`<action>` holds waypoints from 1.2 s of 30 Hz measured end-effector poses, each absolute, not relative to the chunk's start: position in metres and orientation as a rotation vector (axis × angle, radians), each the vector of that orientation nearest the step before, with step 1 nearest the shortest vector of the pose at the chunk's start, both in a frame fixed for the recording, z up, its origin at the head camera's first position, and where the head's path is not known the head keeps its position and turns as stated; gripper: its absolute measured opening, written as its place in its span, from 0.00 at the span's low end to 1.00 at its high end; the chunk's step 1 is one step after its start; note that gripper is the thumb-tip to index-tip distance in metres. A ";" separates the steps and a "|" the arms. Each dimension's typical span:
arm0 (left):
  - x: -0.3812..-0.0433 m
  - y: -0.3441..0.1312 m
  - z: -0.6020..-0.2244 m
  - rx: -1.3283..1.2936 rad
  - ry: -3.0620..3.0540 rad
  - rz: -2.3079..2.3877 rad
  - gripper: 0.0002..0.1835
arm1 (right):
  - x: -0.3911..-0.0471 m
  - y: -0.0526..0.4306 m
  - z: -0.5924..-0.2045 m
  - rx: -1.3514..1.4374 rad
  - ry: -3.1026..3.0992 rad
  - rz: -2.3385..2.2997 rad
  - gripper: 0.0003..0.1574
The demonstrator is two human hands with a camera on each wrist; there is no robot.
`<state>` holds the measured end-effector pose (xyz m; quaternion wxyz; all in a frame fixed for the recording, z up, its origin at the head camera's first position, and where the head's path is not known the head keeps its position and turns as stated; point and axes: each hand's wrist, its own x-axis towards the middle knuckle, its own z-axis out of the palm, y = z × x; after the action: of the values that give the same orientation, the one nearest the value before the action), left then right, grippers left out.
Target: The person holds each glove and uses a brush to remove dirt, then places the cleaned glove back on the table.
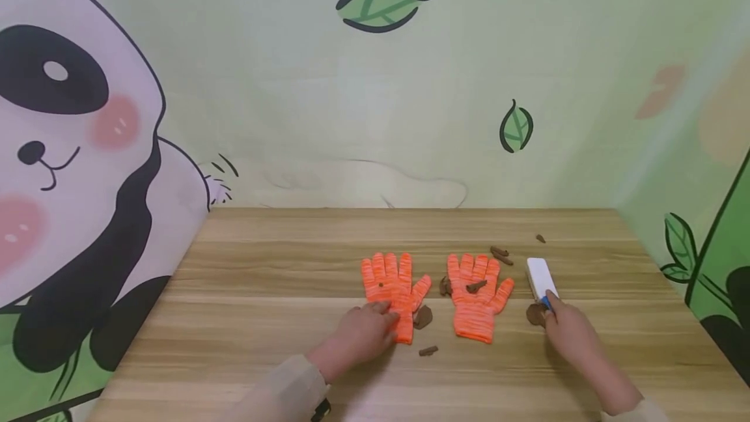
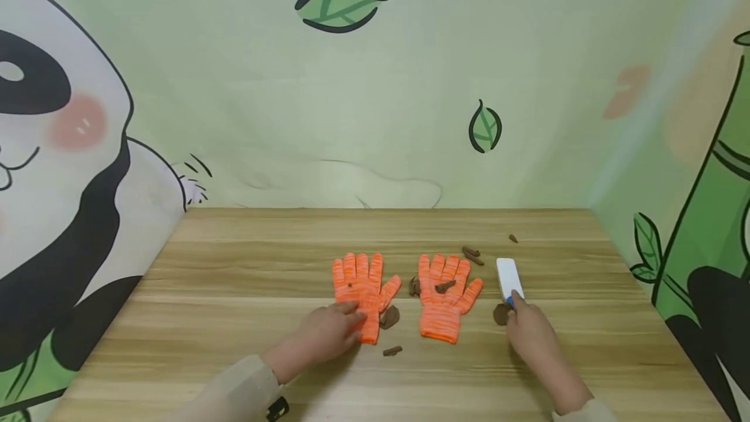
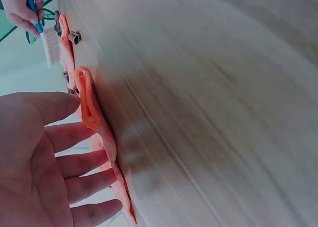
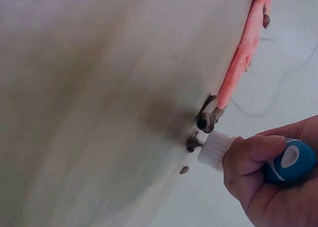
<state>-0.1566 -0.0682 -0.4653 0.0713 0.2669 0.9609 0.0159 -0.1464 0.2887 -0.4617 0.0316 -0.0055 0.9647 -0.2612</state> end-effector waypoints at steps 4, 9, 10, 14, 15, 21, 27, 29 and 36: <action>-0.157 -0.066 -0.465 0.757 2.887 0.041 0.21 | -0.153 0.284 -0.460 -0.023 2.971 -0.816 0.33; -0.156 -0.062 -0.464 0.695 2.886 0.039 0.22 | -0.161 0.276 -0.457 0.031 2.940 -0.820 0.33; -0.157 -0.061 -0.464 0.685 2.887 0.036 0.22 | -0.162 0.275 -0.458 0.042 2.928 -0.828 0.34; -0.158 -0.061 -0.464 0.678 2.886 0.041 0.23 | -0.166 0.273 -0.462 0.041 2.908 -0.822 0.34; -0.159 -0.061 -0.464 0.683 2.877 0.054 0.23 | -0.166 0.273 -0.463 0.043 2.902 -0.811 0.34; -0.162 -0.069 -0.468 0.755 2.824 0.167 0.23 | -0.166 0.284 -0.463 0.018 2.892 -0.719 0.35; -0.164 -0.070 -0.468 0.814 2.840 0.172 0.23 | -0.165 0.292 -0.464 -0.021 2.911 -0.705 0.34; -0.164 -0.066 -0.462 0.821 2.848 0.159 0.23 | -0.166 0.292 -0.465 -0.029 2.903 -0.713 0.34; -0.163 -0.036 -0.444 0.910 2.780 0.083 0.24 | -0.171 0.287 -0.464 -0.037 2.891 -0.720 0.35</action>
<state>-0.1626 -0.0361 -0.4443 0.1075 0.3092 0.9445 0.0280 -0.1706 0.2875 -0.4643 0.0811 -0.0122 0.9671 -0.2408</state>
